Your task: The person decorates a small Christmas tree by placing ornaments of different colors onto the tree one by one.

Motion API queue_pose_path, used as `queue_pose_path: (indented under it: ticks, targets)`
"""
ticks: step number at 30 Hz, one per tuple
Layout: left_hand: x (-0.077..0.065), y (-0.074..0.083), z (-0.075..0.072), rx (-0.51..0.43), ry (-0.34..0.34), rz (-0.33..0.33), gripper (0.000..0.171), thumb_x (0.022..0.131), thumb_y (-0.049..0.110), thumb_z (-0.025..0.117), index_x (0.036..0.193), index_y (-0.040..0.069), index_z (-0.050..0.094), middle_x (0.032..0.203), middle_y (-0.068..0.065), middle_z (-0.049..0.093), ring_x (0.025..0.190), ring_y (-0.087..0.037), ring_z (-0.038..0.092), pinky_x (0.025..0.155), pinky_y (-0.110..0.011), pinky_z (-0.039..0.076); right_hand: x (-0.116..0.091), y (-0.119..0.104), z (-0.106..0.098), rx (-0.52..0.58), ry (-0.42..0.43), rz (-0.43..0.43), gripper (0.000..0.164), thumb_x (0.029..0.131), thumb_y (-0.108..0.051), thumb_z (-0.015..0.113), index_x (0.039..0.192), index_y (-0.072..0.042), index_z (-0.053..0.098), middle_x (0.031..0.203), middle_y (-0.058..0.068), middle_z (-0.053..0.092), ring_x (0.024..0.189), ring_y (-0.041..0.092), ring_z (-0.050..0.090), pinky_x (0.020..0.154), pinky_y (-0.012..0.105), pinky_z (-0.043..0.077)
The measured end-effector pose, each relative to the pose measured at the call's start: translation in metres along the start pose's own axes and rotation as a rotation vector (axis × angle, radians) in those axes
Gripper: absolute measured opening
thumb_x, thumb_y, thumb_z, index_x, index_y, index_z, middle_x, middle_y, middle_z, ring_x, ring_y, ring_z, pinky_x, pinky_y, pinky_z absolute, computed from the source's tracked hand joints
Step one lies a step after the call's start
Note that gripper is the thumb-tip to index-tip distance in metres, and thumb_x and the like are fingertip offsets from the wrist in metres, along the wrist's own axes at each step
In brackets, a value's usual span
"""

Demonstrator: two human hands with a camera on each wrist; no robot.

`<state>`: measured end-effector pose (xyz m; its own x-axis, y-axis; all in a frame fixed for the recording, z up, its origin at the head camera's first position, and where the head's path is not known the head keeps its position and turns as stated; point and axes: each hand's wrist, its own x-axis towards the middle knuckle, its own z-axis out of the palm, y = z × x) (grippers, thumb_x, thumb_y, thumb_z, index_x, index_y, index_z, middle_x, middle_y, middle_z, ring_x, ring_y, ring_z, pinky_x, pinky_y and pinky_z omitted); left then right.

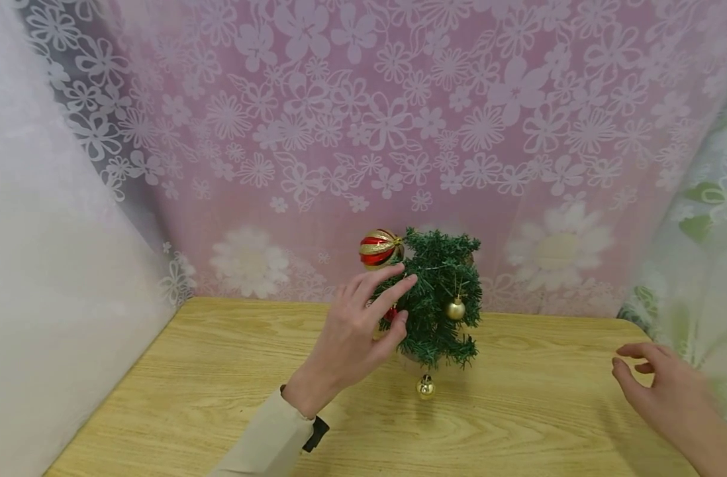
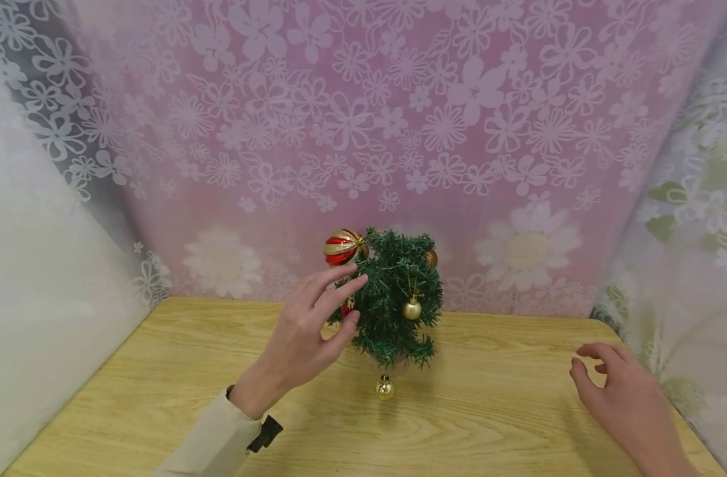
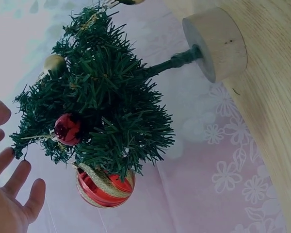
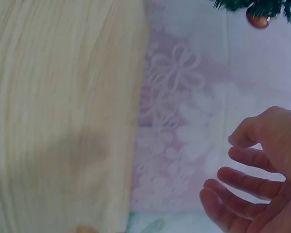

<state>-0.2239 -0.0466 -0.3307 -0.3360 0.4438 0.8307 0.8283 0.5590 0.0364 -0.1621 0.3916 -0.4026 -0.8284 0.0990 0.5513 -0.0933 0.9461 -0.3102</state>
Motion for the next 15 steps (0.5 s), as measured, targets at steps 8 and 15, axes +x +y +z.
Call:
queue_pose_path:
  ticks: [8, 15]
  targets:
    - [-0.002, 0.0, 0.0, 0.012, -0.032, -0.021, 0.046, 0.1, 0.021, 0.064, 0.146, 0.02, 0.057, 0.151, -0.005, 0.053, 0.133, -0.024, 0.053, 0.098, -0.044, 0.048, 0.002, 0.036, 0.002, -0.136, -0.17, 0.103, 0.025, 0.09, -0.008, 0.066, 0.103, 0.014, 0.063, 0.102, 0.04, 0.06, 0.061, 0.033, 0.06, 0.053, 0.046, 0.048]
    - [-0.004, -0.001, 0.001, 0.017, -0.036, -0.017, 0.046, 0.1, 0.021, 0.065, 0.145, 0.021, 0.058, 0.152, -0.005, 0.052, 0.131, -0.024, 0.054, 0.097, -0.044, 0.048, -0.002, 0.063, 0.006, -0.206, -0.251, 0.166, 0.03, 0.087, -0.006, 0.069, 0.101, 0.018, 0.059, 0.088, 0.039, 0.055, 0.067, 0.039, 0.056, 0.057, 0.052, 0.048]
